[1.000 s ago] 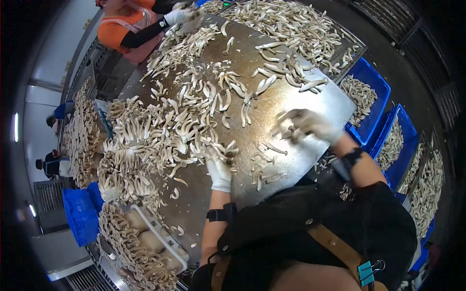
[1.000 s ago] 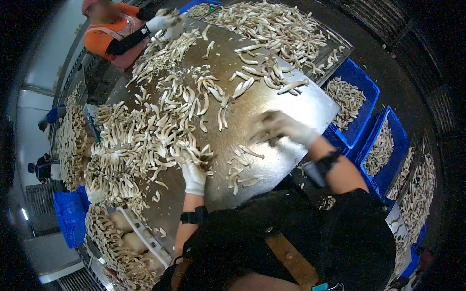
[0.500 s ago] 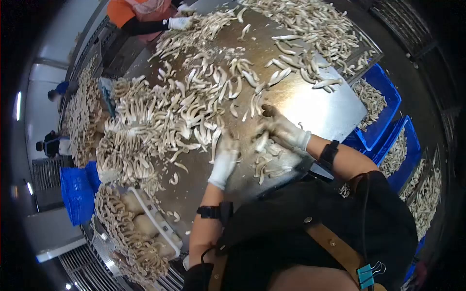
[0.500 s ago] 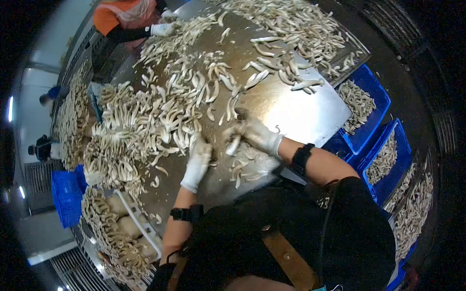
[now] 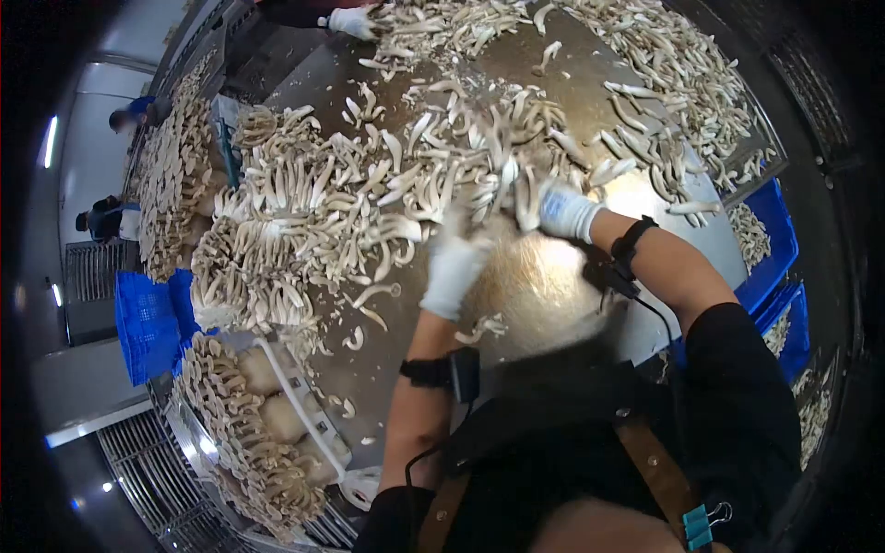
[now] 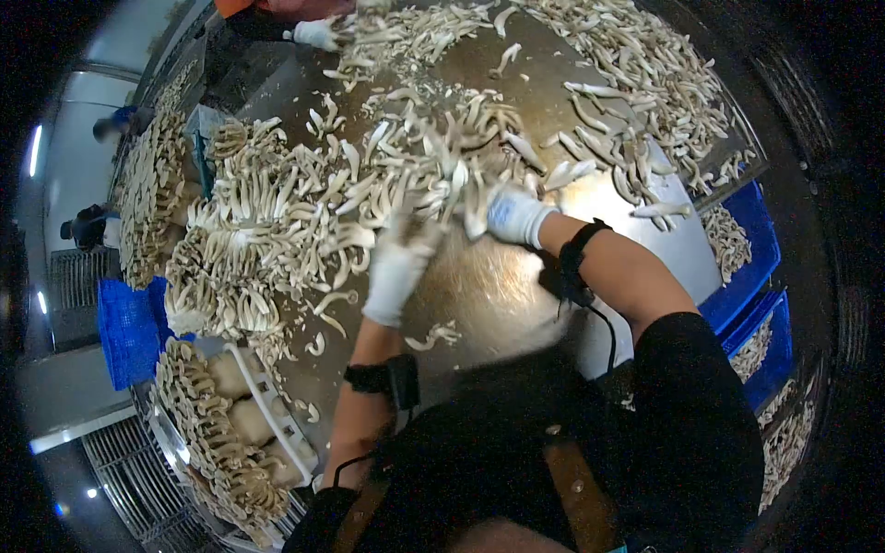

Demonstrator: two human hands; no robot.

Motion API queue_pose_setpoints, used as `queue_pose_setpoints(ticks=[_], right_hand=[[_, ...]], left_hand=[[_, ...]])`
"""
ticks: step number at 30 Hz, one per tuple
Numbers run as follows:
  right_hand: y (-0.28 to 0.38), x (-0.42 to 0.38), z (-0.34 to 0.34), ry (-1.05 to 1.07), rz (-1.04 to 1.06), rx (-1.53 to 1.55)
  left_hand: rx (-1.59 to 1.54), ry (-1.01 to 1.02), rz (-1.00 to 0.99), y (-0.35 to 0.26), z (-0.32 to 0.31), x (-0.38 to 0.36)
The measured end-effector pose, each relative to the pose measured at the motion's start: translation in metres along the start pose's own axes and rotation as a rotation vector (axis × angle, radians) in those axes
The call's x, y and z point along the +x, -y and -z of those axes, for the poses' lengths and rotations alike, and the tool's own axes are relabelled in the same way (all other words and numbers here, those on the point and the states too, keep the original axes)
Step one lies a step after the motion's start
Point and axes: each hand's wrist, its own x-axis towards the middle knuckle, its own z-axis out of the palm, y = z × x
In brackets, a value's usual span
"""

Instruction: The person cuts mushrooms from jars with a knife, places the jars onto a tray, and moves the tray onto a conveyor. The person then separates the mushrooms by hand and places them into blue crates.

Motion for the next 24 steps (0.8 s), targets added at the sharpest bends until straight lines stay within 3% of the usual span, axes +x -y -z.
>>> queue_pose_setpoints(ticks=[1,2,3,4,6,7,8,9,10,11,12,14,15,17,18,20,21,22,24], right_hand=[[-0.015,0.013,0.006,0.085,-0.212,0.004],[-0.024,0.021,0.012,0.173,-0.424,0.016],[-0.016,0.008,0.057,0.048,-0.346,0.104],[-0.004,0.011,0.085,0.032,-0.486,0.413],[0.017,0.015,0.056,-0.099,-0.613,0.821],[0.033,0.017,0.038,-0.189,-0.543,1.222],[0.038,0.023,0.035,-0.19,-0.491,1.427],[0.043,0.029,0.033,-0.18,-0.443,1.633],[0.044,0.033,0.043,-0.083,-0.435,1.647],[0.046,0.033,0.067,0.051,-0.456,1.801],[0.051,0.036,0.065,-0.041,-0.443,1.797],[0.057,0.039,0.08,-0.139,-0.461,1.756],[0.059,0.04,0.069,-0.143,-0.452,1.758],[0.074,0.038,0.065,-0.242,-0.378,1.672],[0.086,0.035,0.082,-0.251,-0.358,1.695],[0.087,0.033,0.08,-0.282,-0.224,1.128],[0.083,0.029,0.08,-0.289,-0.216,1.121],[0.078,0.023,0.091,-0.2,-0.245,1.215],[0.081,0.016,0.101,-0.12,-0.275,1.307]], left_hand=[[0.182,-0.162,0.031,0.012,0.024,0.018],[0.419,-0.191,0.055,0.018,0.035,0.034],[0.654,-0.216,0.087,0.023,0.045,0.051],[0.94,-0.104,0.114,0.025,0.046,0.062],[1.114,-0.008,0.267,0.04,0.026,0.075],[0.962,-0.021,0.269,0.05,0.028,0.081],[0.81,-0.03,0.267,0.058,0.03,0.088],[0.304,-0.021,0.237,0.052,0.034,0.085],[-0.198,-0.008,0.201,0.036,0.036,0.075],[-0.425,-0.013,0.209,0.008,0.031,0.058],[-0.652,-0.02,0.22,-0.023,0.027,0.041],[-0.845,-0.009,0.016,-0.043,0.019,0.016],[-0.838,-0.01,0.011,-0.034,0.022,0.004],[-0.153,0.1,0.171,0.003,0.03,-0.016],[-0.152,0.093,0.168,0.01,0.03,-0.026],[-0.671,0.011,0.179,0.002,0.027,-0.036],[-0.737,-0.138,0.157,-0.003,0.02,-0.043],[-0.735,-0.137,0.146,-0.006,0.022,-0.048],[-1.291,-0.259,0.361,-0.009,0.027,-0.055]])
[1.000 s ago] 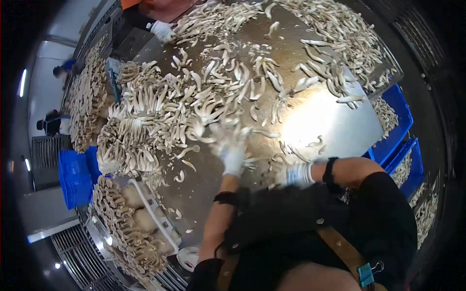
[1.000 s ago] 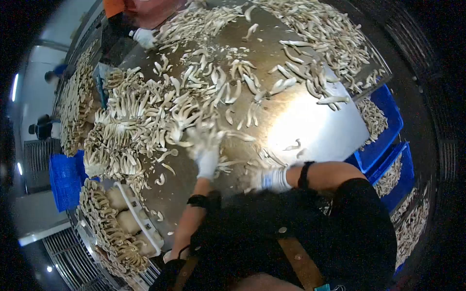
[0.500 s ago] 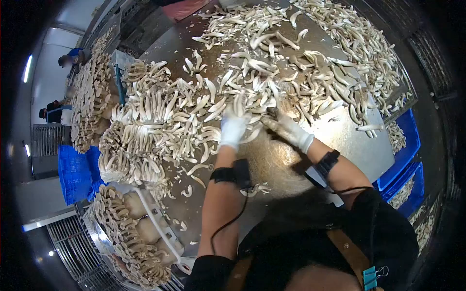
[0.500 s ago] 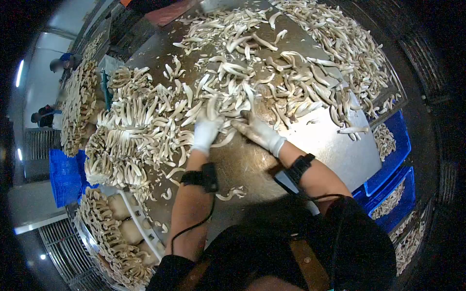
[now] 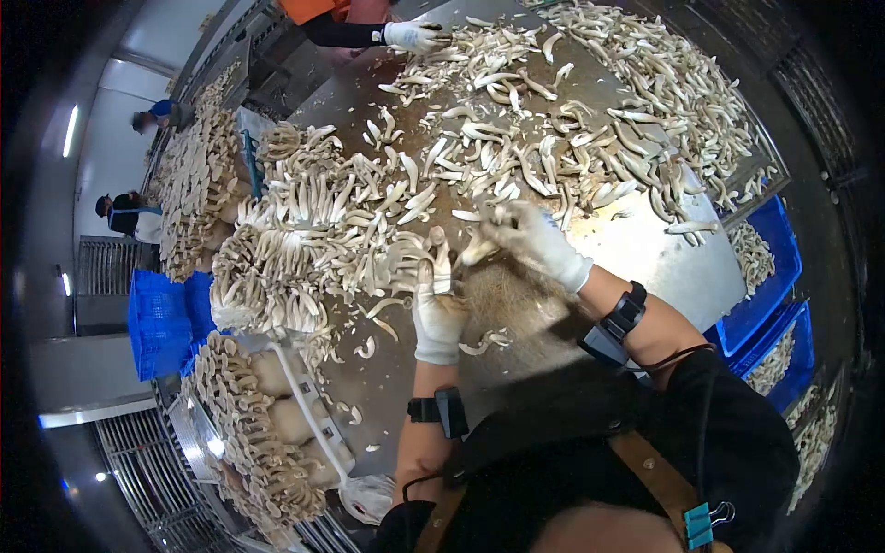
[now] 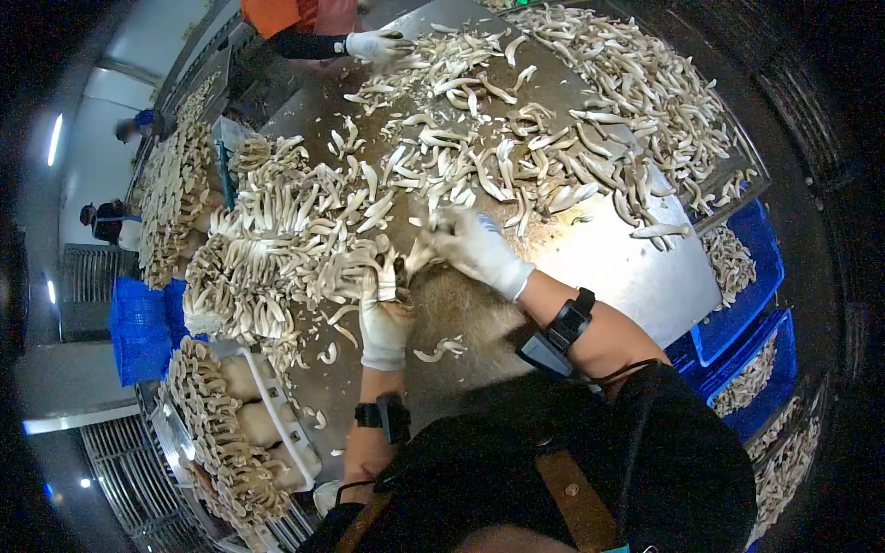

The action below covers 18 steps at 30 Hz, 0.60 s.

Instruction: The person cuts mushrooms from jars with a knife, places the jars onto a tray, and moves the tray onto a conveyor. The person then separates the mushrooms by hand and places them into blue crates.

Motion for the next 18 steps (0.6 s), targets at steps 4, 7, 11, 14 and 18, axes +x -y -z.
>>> queue_pose_setpoints(ticks=[4,7,11,14,18], right_hand=[[0.011,-0.009,-0.026,-0.03,-0.059,0.033],[0.029,-0.033,-0.015,0.074,0.133,-0.13],[-0.015,-0.022,-0.03,0.121,0.022,0.123],[-0.014,-0.022,-0.011,0.039,-0.046,0.808],[-0.008,-0.016,-0.018,0.078,0.065,0.417]], left_hand=[[0.736,0.125,-0.189,0.025,0.027,-0.003],[0.581,0.014,-0.275,0.013,0.013,-0.014],[0.469,0.094,-0.138,0.021,-0.013,-0.028],[0.099,0.012,-0.163,0.002,-0.025,-0.021],[0.683,0.028,-0.182,0.018,-0.014,-0.019]])
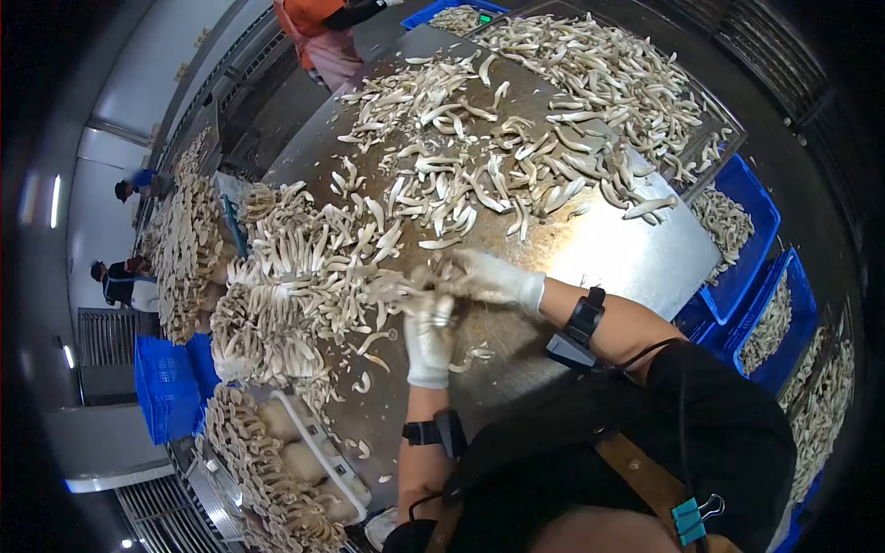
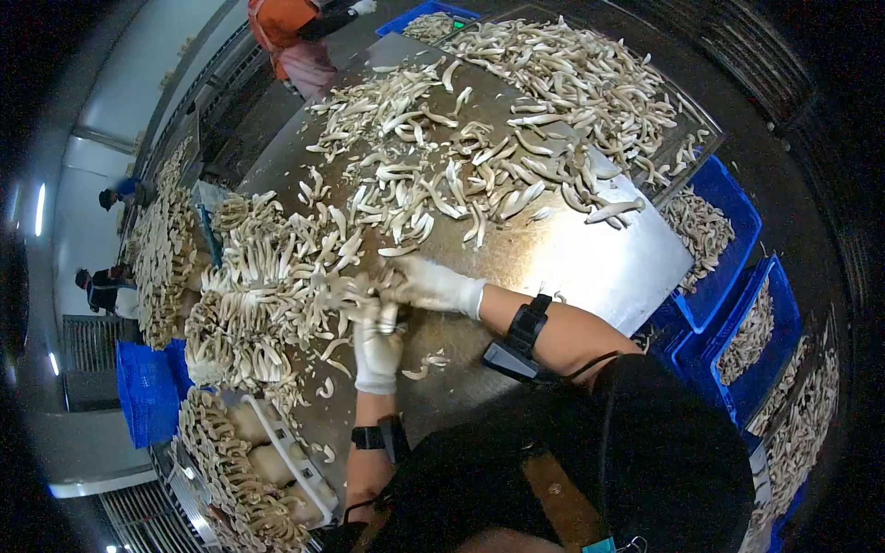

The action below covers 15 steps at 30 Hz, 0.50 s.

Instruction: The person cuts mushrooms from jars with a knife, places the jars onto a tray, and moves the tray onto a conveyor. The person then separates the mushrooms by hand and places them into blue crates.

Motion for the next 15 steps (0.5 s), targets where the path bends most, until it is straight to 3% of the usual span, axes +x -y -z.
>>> queue_pose_setpoints(ticks=[2,3,4,6,8,9,10,12,14,15], right_hand=[[0.017,-0.001,0.002,-0.019,-0.066,-0.041],[0.022,-0.003,0.002,-0.034,-0.141,-0.079],[0.011,-0.003,-0.014,-0.033,0.054,0.319],[0.0,0.003,-0.001,0.027,-0.027,0.384],[0.003,0.006,0.004,0.01,-0.036,0.352],[0.004,0.006,0.005,-0.004,-0.049,0.319],[0.005,0.006,0.003,-0.016,-0.122,0.19],[0.005,0.007,0.01,-0.03,-0.182,0.017],[0.001,0.012,0.019,-0.075,-0.082,0.111],[-0.003,0.017,0.017,-0.051,-0.047,0.002]], left_hand=[[-0.339,-0.018,0.076,-0.006,0.013,0.017],[0.38,0.058,-0.158,-0.002,0.018,0.009],[0.175,0.121,-0.1,0.005,0.009,0.01],[0.082,0.059,-0.221,0.001,0.006,0.015],[-0.419,-0.33,-0.046,-0.015,0.012,0.029],[-0.014,-0.169,-0.154,-0.012,0.013,0.02],[0.5,0.015,-0.396,-0.004,0.007,0.021],[0.335,0.058,-0.172,-0.002,0.01,0.02],[-0.057,-0.149,-0.034,-0.016,0.003,0.022],[0.359,0.019,-0.043,-0.009,0.02,0.022]])
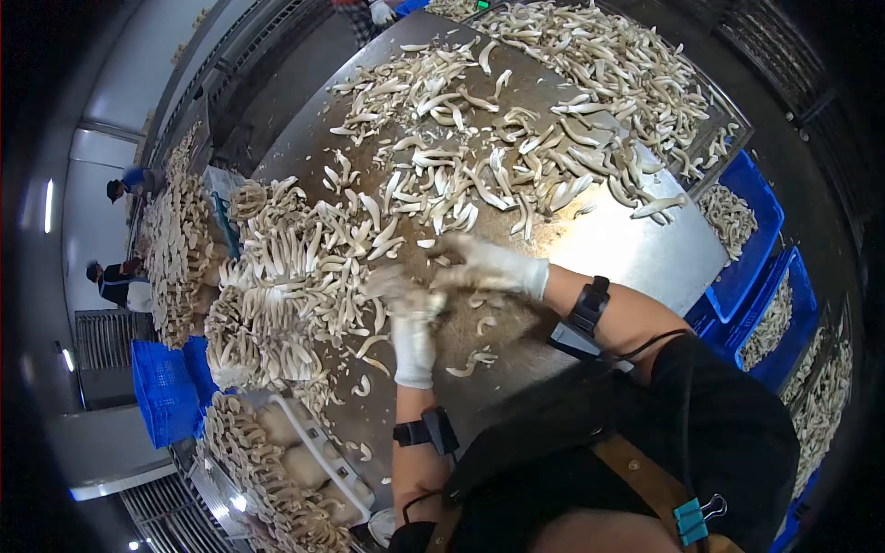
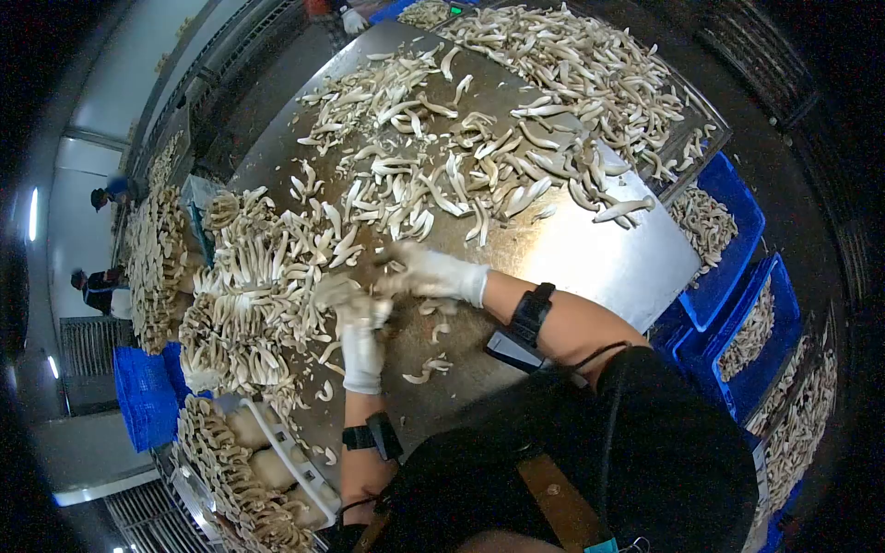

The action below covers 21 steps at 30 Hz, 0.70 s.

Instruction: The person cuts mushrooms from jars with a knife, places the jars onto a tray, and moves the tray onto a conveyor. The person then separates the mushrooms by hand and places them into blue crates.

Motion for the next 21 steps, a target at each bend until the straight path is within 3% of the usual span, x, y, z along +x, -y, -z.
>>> queue_pose_setpoints(ticks=[1,3,4,5,7,8,9,11,12,14,15,16,18,19,21], right_hand=[[0.011,0.0,-0.002,0.06,-0.014,-0.124],[0.019,0.004,0.003,0.127,-0.029,-0.246],[0.019,0.01,0.012,0.039,-0.097,-0.12],[0.015,0.013,0.014,-0.053,-0.169,0.014],[0.015,0.012,0.007,0.109,-0.104,0.055],[0.021,0.011,0.002,0.189,-0.074,0.079],[0.019,0.016,0.008,0.125,-0.065,0.043],[0.029,0.014,0.019,-0.048,-0.125,0.082],[0.039,0.014,0.016,0.09,-0.1,0.118],[0.028,0.018,0.005,0.25,-0.151,0.184],[0.028,0.018,0.004,0.299,-0.165,0.119],[0.019,0.027,0.006,0.299,-0.161,0.112],[-0.012,0.041,0.006,-0.046,0.002,0.417],[-0.009,0.038,0.008,-0.056,-0.005,0.42],[0.004,0.044,0.023,0.342,-0.204,-0.218]], left_hand=[[0.026,0.152,-0.112,-0.031,-0.035,-0.011],[0.004,0.136,-0.036,-0.011,-0.011,0.005],[-0.183,0.027,-0.069,-0.022,-0.005,0.009],[-0.575,-0.247,0.076,-0.012,-0.003,0.019],[0.445,0.195,-0.165,-0.007,0.009,0.014],[0.272,0.224,-0.204,-0.001,-0.008,0.017],[0.271,0.22,-0.199,-0.005,-0.007,0.021],[-0.478,-0.207,0.138,-0.012,0.003,0.03],[0.037,0.093,-0.107,0.015,0.027,0.035],[0.36,0.413,-0.204,0.011,0.016,0.032],[0.169,0.423,-0.064,0.002,0.0,0.03],[0.117,0.244,0.023,-0.017,0.006,0.031],[-0.15,0.05,-0.008,-0.014,0.003,0.034],[-0.278,-0.042,-0.043,-0.013,0.002,0.036],[0.328,0.08,0.012,-0.011,0.007,0.04]])
